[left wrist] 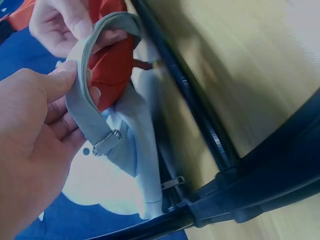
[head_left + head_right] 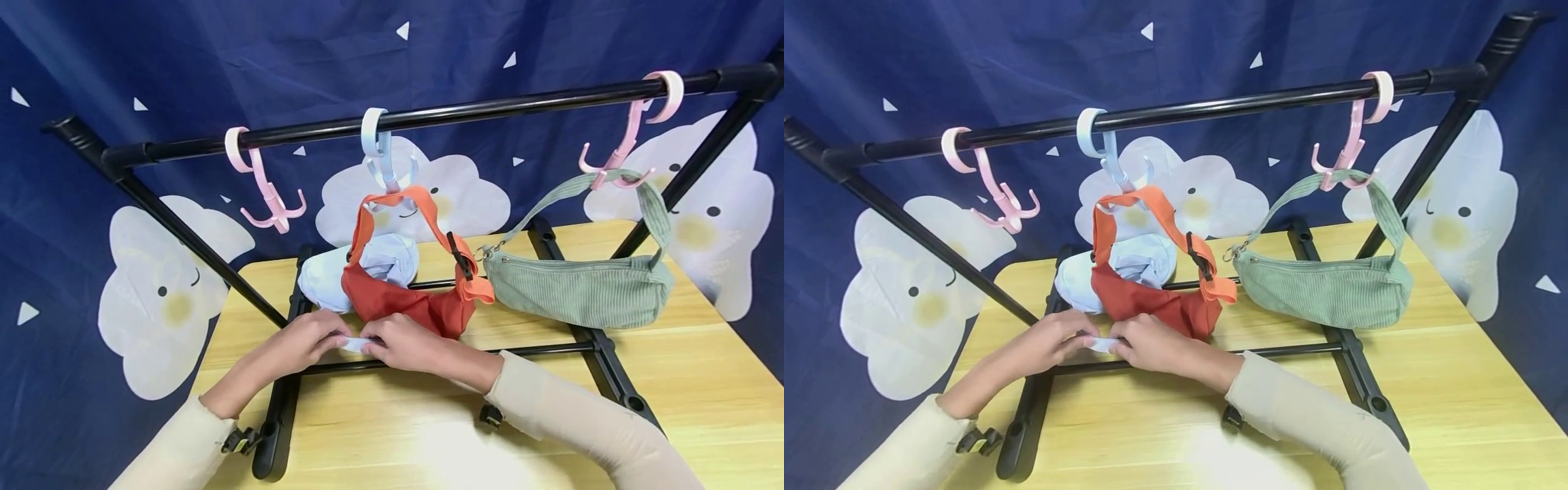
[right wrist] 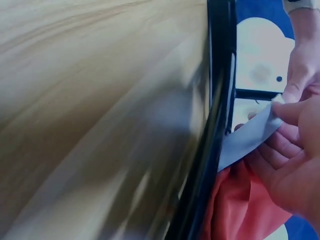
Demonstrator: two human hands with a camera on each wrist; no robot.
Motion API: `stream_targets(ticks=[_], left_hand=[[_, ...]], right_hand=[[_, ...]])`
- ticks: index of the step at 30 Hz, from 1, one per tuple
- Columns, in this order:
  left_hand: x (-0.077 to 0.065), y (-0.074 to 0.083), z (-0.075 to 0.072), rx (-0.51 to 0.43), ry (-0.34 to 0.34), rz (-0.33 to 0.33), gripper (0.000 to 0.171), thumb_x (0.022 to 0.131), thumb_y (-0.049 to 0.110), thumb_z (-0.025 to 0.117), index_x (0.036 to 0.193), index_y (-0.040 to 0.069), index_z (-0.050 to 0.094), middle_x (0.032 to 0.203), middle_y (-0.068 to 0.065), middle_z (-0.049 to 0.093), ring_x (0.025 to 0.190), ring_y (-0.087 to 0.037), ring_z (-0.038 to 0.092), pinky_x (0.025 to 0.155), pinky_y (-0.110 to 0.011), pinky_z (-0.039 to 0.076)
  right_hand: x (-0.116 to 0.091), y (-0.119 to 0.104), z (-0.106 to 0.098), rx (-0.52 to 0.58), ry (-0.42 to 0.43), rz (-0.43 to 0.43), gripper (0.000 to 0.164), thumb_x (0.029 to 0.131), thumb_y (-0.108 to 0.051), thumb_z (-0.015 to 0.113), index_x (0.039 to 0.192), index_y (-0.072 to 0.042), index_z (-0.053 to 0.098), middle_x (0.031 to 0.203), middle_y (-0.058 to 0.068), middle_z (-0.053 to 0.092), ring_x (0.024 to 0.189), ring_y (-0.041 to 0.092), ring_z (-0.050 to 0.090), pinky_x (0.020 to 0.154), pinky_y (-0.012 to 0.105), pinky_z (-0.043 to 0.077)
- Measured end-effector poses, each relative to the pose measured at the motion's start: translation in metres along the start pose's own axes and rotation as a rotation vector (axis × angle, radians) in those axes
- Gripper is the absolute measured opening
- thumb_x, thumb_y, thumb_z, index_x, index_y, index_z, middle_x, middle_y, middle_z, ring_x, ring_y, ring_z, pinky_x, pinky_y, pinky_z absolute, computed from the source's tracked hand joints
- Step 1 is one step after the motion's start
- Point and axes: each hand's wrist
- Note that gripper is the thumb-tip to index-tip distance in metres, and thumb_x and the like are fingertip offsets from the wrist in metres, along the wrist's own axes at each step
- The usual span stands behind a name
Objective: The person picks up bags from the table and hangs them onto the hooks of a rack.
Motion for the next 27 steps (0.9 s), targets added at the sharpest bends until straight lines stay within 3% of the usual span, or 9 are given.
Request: stream_targets(ticks=[7,17,27], left_hand=[[-0.003,0.004,-0.015,-0.111,0.072,0.01,0.006,0.099,0.017,0.069,0.103,0.019,0.073,0.099,0.01,0.069,0.091,-0.003,0.059,0.082,-0.031,0.056],[-0.004,0.011,-0.036,-0.181,0.159,0.043,0.012,0.096,0.012,0.072,0.105,0.02,0.074,0.099,0.009,0.071,0.089,-0.003,0.059,0.078,-0.024,0.053],[-0.01,0.016,-0.044,-0.28,0.217,0.075,0.022,0.094,0.003,0.072,0.104,0.023,0.074,0.099,0.01,0.071,0.088,-0.004,0.06,0.078,-0.021,0.051]], right_hand=[[-0.005,-0.002,-0.015,0.036,0.005,-0.023,0.017,0.098,-0.03,0.072,0.106,-0.015,0.076,0.086,-0.009,0.072,0.071,0.002,0.057,0.069,0.016,0.048],[-0.013,-0.003,-0.038,0.023,-0.017,-0.028,0.024,0.091,-0.032,0.081,0.108,-0.015,0.077,0.09,-0.008,0.072,0.072,0.008,0.06,0.067,0.017,0.047],[-0.021,-0.013,-0.051,-0.009,-0.031,-0.029,0.024,0.091,-0.03,0.082,0.109,-0.015,0.074,0.092,-0.008,0.07,0.076,0.009,0.062,0.07,0.016,0.048]])
Point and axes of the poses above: each hand's wrist, its own x-axis towards the middle knuckle, its own z-axis out of the palm, y = z × x
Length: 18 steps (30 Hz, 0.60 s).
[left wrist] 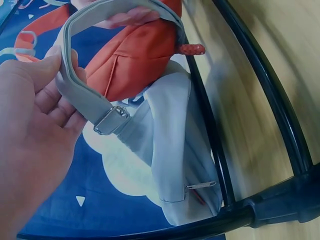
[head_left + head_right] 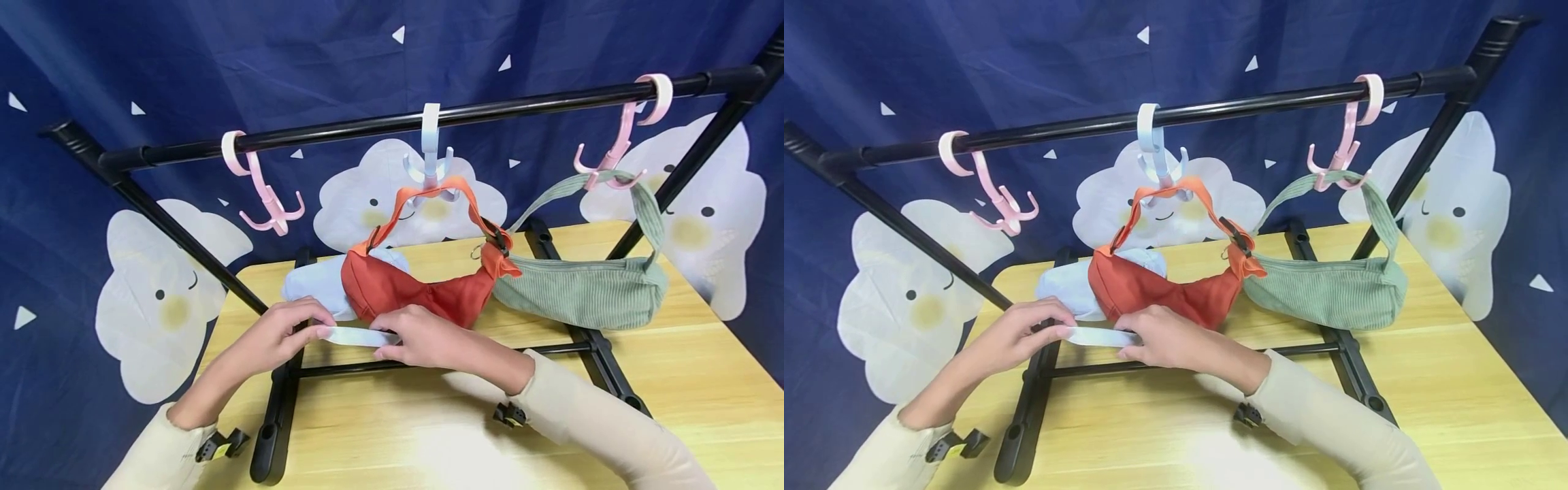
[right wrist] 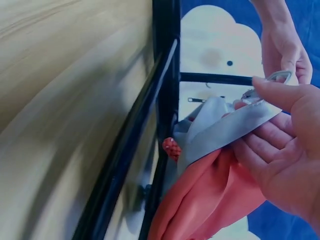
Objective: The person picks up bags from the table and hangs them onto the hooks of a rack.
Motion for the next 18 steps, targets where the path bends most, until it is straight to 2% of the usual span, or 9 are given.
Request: stream_targets(ticks=[4,10,14,18], left_hand=[[-0.006,0.005,-0.003,-0.059,0.013,-0.017,0.026,0.095,0.002,0.071,0.104,0.026,0.073,0.098,0.011,0.071,0.088,-0.003,0.061,0.08,-0.019,0.051],[-0.012,0.017,-0.013,-0.117,0.038,-0.014,0.03,0.095,-0.002,0.07,0.103,0.026,0.072,0.095,0.007,0.069,0.085,-0.004,0.059,0.074,-0.02,0.049],[-0.016,0.025,-0.02,-0.155,0.069,-0.004,0.033,0.093,-0.009,0.068,0.104,0.022,0.072,0.099,0.004,0.07,0.089,-0.005,0.059,0.071,-0.022,0.049],[-0.019,0.035,-0.027,-0.2,0.095,-0.013,0.033,0.091,-0.015,0.066,0.105,0.015,0.072,0.104,0.001,0.07,0.098,-0.007,0.061,0.078,-0.019,0.052]], right_hand=[[-0.003,-0.005,-0.001,-0.062,0.012,-0.002,0.02,0.092,-0.03,0.08,0.102,-0.016,0.071,0.086,-0.01,0.067,0.074,0.006,0.06,0.07,0.016,0.05],[-0.008,-0.012,-0.003,-0.216,0.075,-0.021,0.022,0.091,-0.026,0.082,0.091,-0.015,0.063,0.075,-0.007,0.06,0.069,0.007,0.055,0.067,0.02,0.048],[-0.011,-0.016,-0.004,-0.244,0.145,-0.03,0.019,0.09,-0.023,0.081,0.091,-0.015,0.064,0.073,-0.007,0.06,0.066,0.008,0.052,0.061,0.019,0.044],[-0.013,-0.02,-0.006,-0.26,0.22,-0.066,0.015,0.089,-0.019,0.081,0.089,-0.016,0.066,0.072,-0.006,0.06,0.064,0.007,0.05,0.058,0.018,0.043]])
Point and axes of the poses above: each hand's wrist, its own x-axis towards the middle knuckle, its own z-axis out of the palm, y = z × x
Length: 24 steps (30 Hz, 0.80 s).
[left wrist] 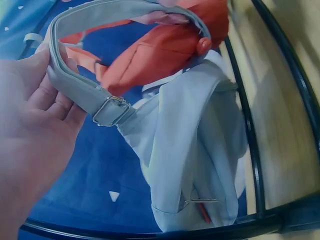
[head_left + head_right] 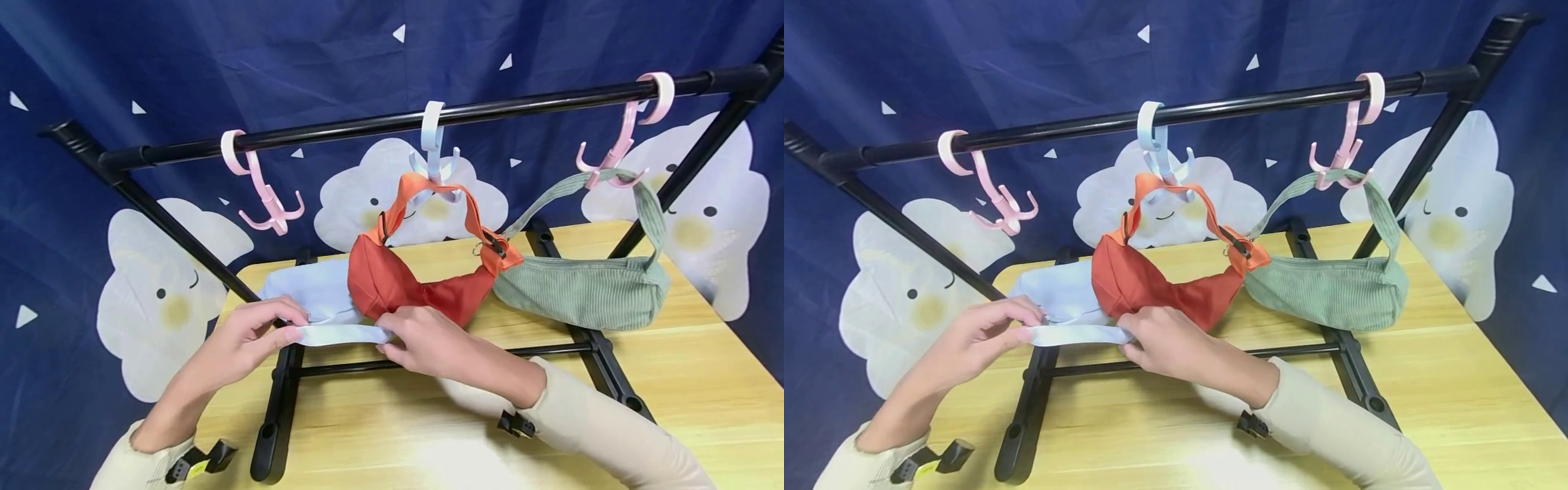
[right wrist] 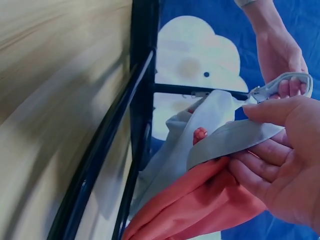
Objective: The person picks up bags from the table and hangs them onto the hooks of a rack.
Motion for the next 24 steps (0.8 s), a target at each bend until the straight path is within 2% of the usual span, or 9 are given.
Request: stream_targets(ticks=[5,9,14,18,21,24], left_hand=[[0.0,0.011,-0.004,-0.071,0.025,-0.032,0.027,0.093,-0.015,0.063,0.105,0.007,0.071,0.106,0.004,0.07,0.101,-0.01,0.061,0.082,-0.019,0.053],[0.001,0.017,-0.003,-0.154,0.079,0.018,0.025,0.094,-0.016,0.06,0.107,0.003,0.069,0.109,0.007,0.069,0.096,-0.01,0.06,0.074,-0.02,0.052],[0.005,0.028,-0.007,-0.184,0.141,0.098,0.021,0.095,-0.015,0.06,0.108,-0.001,0.068,0.111,0.005,0.068,0.086,-0.01,0.058,0.063,-0.023,0.047],[0.01,0.039,-0.013,-0.187,0.172,0.153,0.013,0.097,-0.011,0.06,0.107,-0.004,0.067,0.111,0.006,0.068,0.087,-0.009,0.059,0.067,-0.02,0.048],[0.016,0.046,-0.018,-0.206,0.195,0.205,0.009,0.098,-0.009,0.061,0.106,-0.009,0.066,0.109,0.001,0.07,0.089,-0.011,0.062,0.072,-0.016,0.053],[0.02,0.051,-0.025,-0.192,0.217,0.211,0.01,0.097,-0.008,0.063,0.106,-0.011,0.066,0.108,-0.002,0.071,0.09,-0.012,0.064,0.08,-0.014,0.056]], right_hand=[[0.002,-0.007,-0.005,-0.013,0.051,-0.006,0.016,0.084,-0.014,0.077,0.083,-0.015,0.061,0.069,-0.006,0.055,0.063,0.008,0.047,0.057,0.02,0.042],[0.005,-0.013,-0.011,0.025,0.092,-0.029,0.015,0.085,-0.013,0.074,0.084,-0.014,0.059,0.067,-0.005,0.052,0.064,0.008,0.047,0.058,0.019,0.041],[0.007,-0.018,-0.019,0.234,0.142,-0.104,0.006,0.093,-0.009,0.071,0.098,-0.011,0.066,0.083,-0.005,0.07,0.066,0.002,0.054,0.057,0.01,0.04],[0.011,-0.021,-0.026,0.407,0.173,-0.164,0.009,0.095,-0.007,0.07,0.102,-0.01,0.067,0.084,-0.005,0.071,0.064,-0.002,0.05,0.056,0.008,0.037],[0.014,-0.023,-0.029,0.496,0.182,-0.152,0.011,0.094,-0.009,0.074,0.102,-0.012,0.066,0.075,-0.006,0.064,0.06,0.0,0.044,0.055,0.012,0.036],[0.018,-0.025,-0.031,0.607,0.156,-0.1,0.013,0.094,-0.011,0.076,0.104,-0.011,0.068,0.077,-0.006,0.068,0.063,0.0,0.051,0.057,0.014,0.041]])
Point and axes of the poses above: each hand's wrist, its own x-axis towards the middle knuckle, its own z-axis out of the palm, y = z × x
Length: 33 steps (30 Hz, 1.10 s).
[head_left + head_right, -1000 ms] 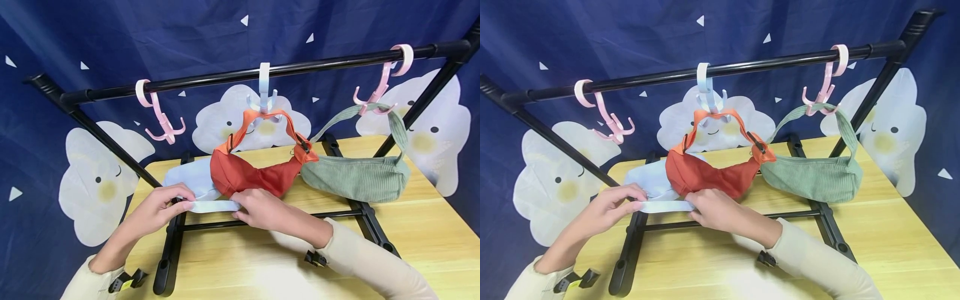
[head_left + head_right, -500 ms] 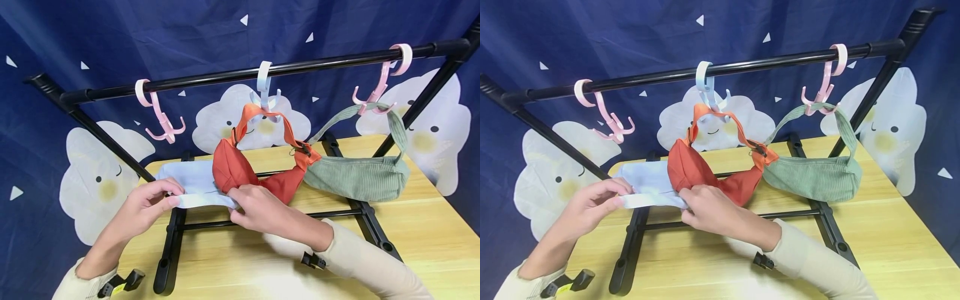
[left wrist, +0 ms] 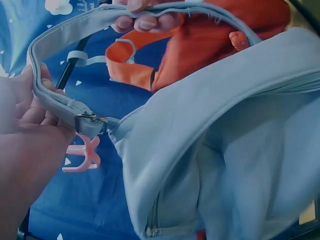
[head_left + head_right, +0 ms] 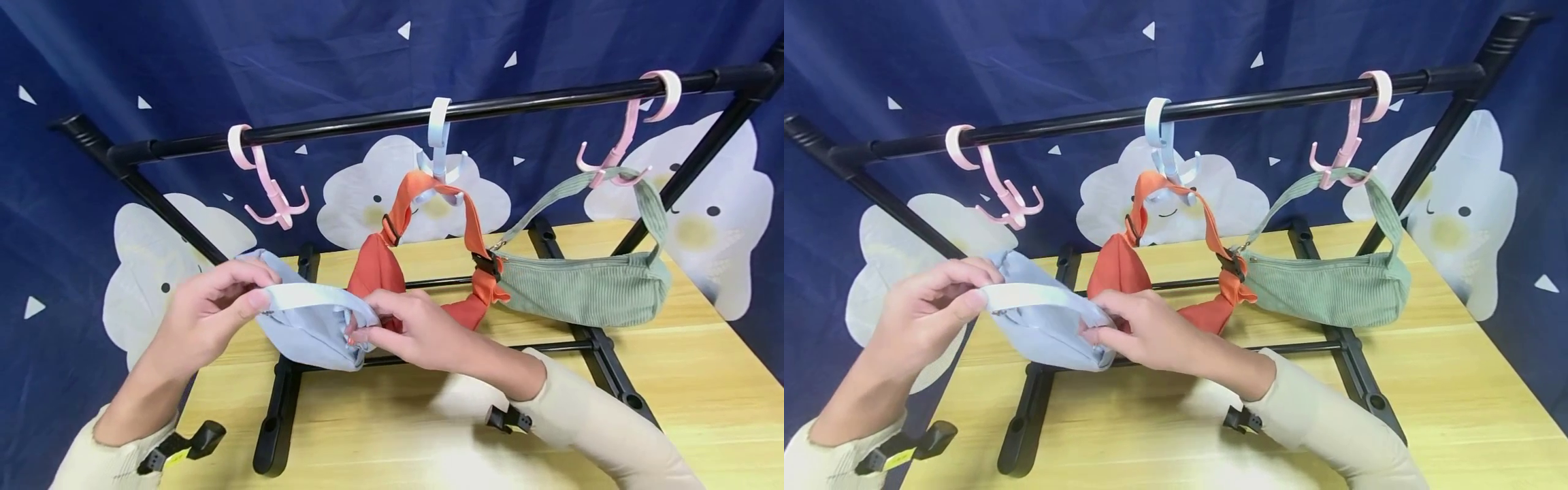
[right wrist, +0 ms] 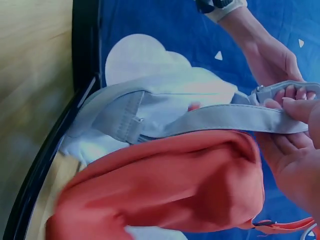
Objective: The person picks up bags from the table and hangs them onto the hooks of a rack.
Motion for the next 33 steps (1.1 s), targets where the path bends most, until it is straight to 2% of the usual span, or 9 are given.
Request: stream_targets(ticks=[5,8,11,13,17,20,23,27,33], left_hand=[[0.007,0.005,-0.009,0.046,0.047,-0.049,0.012,0.095,-0.011,0.064,0.106,-0.01,0.068,0.108,-0.001,0.073,0.087,-0.01,0.067,0.081,-0.013,0.056],[0.008,0.008,-0.017,0.044,0.096,-0.071,0.014,0.094,-0.014,0.063,0.106,-0.009,0.069,0.107,-0.002,0.074,0.085,-0.009,0.068,0.08,-0.012,0.056],[0.006,0.009,-0.025,0.031,0.129,-0.072,0.015,0.094,-0.016,0.062,0.106,-0.011,0.069,0.103,-0.004,0.073,0.082,-0.011,0.066,0.078,-0.012,0.056],[0.005,0.009,-0.03,0.053,0.134,-0.068,0.015,0.093,-0.015,0.063,0.105,-0.01,0.069,0.101,-0.003,0.073,0.08,-0.012,0.064,0.076,-0.012,0.055],[0.004,0.008,-0.035,0.075,0.132,-0.07,0.011,0.094,-0.014,0.063,0.102,-0.009,0.069,0.094,-0.003,0.07,0.075,-0.012,0.061,0.07,-0.013,0.052],[0.003,0.009,-0.036,0.058,0.137,-0.086,0.007,0.095,-0.011,0.064,0.1,-0.01,0.068,0.09,-0.005,0.067,0.073,-0.013,0.059,0.066,-0.016,0.049],[0.003,0.011,-0.036,0.083,0.141,-0.115,0.005,0.096,-0.007,0.065,0.1,-0.01,0.067,0.09,-0.003,0.065,0.073,-0.012,0.058,0.065,-0.016,0.048],[0.003,0.015,-0.038,0.169,0.144,-0.154,0.005,0.095,-0.01,0.065,0.1,-0.008,0.067,0.09,0.002,0.066,0.072,-0.009,0.057,0.065,-0.015,0.048],[0.006,0.021,-0.043,0.383,0.144,-0.236,0.017,0.093,-0.011,0.068,0.107,-0.004,0.073,0.09,0.004,0.069,0.07,-0.01,0.059,0.063,-0.014,0.048]], right_hand=[[0.009,0.0,-0.002,0.194,-0.013,0.163,0.015,0.094,-0.011,0.077,0.107,-0.008,0.07,0.089,0.003,0.077,0.072,0.012,0.068,0.065,0.021,0.054],[0.013,0.002,-0.005,0.306,-0.005,0.272,0.015,0.094,-0.01,0.076,0.107,-0.007,0.071,0.087,0.006,0.076,0.073,0.018,0.07,0.068,0.025,0.057],[0.017,0.005,-0.008,0.382,0.017,0.323,0.012,0.095,-0.006,0.073,0.107,-0.004,0.071,0.083,0.006,0.071,0.07,0.02,0.068,0.067,0.029,0.058],[0.02,0.005,-0.01,0.411,0.04,0.321,0.009,0.096,-0.004,0.071,0.104,-0.001,0.07,0.078,0.007,0.066,0.067,0.017,0.064,0.064,0.031,0.057],[0.025,0.006,-0.015,0.399,0.084,0.292,0.003,0.097,-0.002,0.069,0.097,0.001,0.069,0.075,0.007,0.062,0.062,0.014,0.056,0.057,0.031,0.05],[0.027,0.005,-0.017,0.381,0.095,0.267,0.006,0.097,0.0,0.067,0.092,0.001,0.068,0.075,0.007,0.062,0.061,0.014,0.054,0.056,0.027,0.048],[0.03,0.003,-0.018,0.364,0.093,0.249,0.007,0.098,0.0,0.066,0.091,-0.001,0.068,0.074,0.007,0.06,0.061,0.014,0.053,0.057,0.025,0.047],[0.035,-0.001,-0.022,0.334,0.106,0.23,0.005,0.098,-0.002,0.066,0.095,-0.002,0.069,0.073,0.004,0.058,0.061,0.015,0.052,0.056,0.025,0.047],[0.043,-0.009,-0.031,0.268,0.13,0.231,0.005,0.099,-0.007,0.067,0.096,-0.005,0.07,0.069,0.002,0.055,0.059,0.016,0.05,0.056,0.027,0.046]])
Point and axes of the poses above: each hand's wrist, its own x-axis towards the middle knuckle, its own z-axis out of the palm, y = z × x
